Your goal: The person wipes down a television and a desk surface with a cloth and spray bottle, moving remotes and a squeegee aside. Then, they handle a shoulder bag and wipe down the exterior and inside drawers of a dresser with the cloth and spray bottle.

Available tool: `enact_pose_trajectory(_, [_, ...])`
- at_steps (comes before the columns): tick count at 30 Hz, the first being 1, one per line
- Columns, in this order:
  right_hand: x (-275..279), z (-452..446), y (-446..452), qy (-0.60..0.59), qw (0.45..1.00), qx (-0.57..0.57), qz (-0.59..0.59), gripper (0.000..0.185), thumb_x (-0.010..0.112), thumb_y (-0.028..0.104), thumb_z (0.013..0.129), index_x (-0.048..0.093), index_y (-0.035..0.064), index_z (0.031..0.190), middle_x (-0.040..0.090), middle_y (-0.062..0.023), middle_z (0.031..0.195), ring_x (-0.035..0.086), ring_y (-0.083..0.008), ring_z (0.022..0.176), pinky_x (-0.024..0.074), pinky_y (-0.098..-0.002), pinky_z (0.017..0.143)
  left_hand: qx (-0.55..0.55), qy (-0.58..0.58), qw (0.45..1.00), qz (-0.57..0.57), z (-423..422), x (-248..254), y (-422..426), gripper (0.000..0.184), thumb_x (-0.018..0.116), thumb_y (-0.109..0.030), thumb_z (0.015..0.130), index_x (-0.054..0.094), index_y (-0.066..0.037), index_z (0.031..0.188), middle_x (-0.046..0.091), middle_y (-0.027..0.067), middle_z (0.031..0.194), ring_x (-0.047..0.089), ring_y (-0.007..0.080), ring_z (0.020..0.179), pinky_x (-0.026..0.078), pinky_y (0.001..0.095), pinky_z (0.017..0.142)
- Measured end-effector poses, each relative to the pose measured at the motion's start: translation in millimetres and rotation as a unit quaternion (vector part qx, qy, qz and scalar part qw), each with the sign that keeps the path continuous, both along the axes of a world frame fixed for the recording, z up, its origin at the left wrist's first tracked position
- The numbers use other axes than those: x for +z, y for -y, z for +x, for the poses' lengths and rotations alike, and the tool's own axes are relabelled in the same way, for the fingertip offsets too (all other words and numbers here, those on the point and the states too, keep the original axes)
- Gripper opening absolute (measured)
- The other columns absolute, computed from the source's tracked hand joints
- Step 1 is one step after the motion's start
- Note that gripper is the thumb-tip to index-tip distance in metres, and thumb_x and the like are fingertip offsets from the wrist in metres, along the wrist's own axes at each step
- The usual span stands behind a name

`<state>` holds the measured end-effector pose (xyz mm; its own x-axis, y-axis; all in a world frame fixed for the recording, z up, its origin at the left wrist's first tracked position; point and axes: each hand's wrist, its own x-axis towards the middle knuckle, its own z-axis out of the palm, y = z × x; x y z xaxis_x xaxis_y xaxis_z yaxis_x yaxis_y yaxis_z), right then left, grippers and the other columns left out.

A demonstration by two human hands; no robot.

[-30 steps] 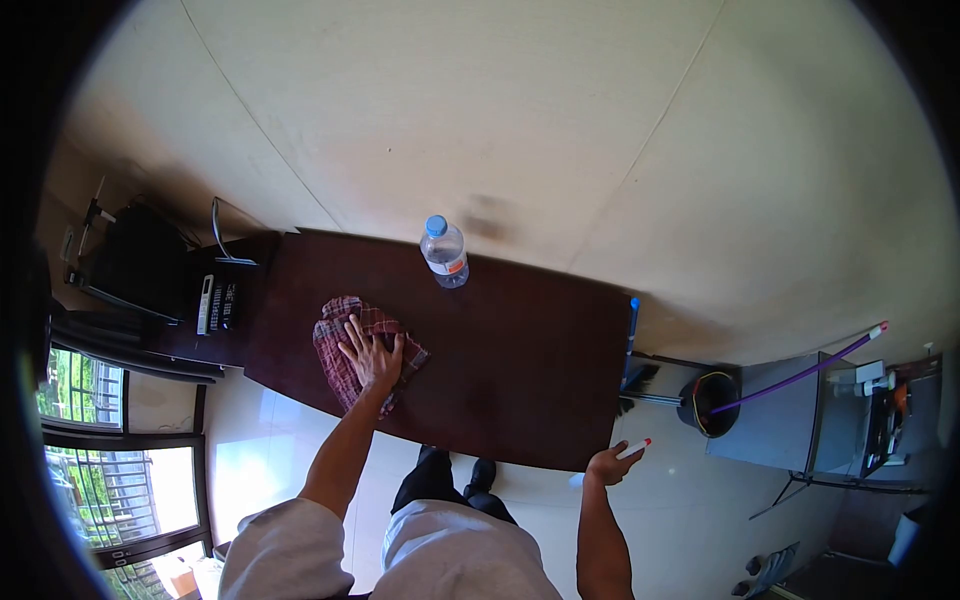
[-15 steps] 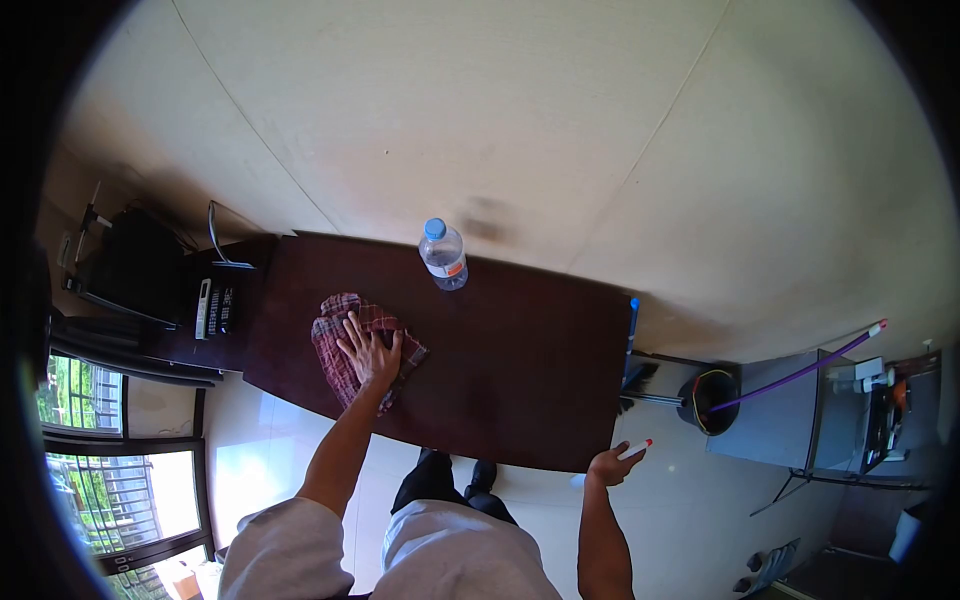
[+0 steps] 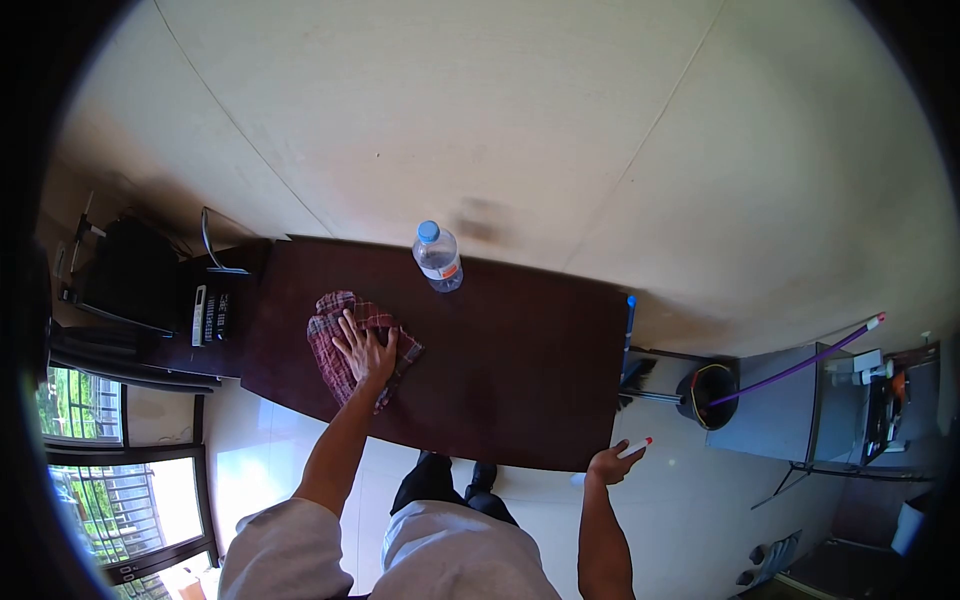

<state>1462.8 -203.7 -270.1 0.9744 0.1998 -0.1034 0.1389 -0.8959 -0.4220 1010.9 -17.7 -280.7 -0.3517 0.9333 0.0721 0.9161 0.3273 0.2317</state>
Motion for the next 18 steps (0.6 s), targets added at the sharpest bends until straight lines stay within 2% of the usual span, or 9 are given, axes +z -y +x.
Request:
enact_pose_trajectory(7, [5.7, -3.6, -3.0, -0.006, 1.000, -0.011, -0.003, 0.058, 0.044, 0.035, 0.103, 0.025, 0.0152, 0.155, 0.046, -0.0177, 0.149, 0.055, -0.0423, 0.124, 0.0403, -0.0486, 0.110, 0.000, -0.010, 1.000, 0.003, -2.4, -3.9, -5.5, 0.081, 0.043, -0.063, 0.094, 0.061, 0.008, 0.126, 0.005, 0.0248, 0.163, 0.003, 0.0399, 0.152, 0.004, 0.0662, 0.115])
enact_pose_trajectory(18, [4.9, -2.9, -2.4, -0.009, 1.000, -0.007, -0.004, 0.058, 0.044, 0.036, 0.104, 0.026, 0.0128, 0.154, 0.044, -0.0176, 0.150, 0.054, -0.0409, 0.126, 0.0393, -0.0476, 0.110, -0.006, 0.004, 1.000, 0.014, -4.6, 2.6, -13.0, 0.079, 0.045, -0.062, 0.094, 0.064, 0.009, 0.121, 0.006, 0.0243, 0.163, 0.003, 0.0401, 0.152, 0.005, 0.0669, 0.115])
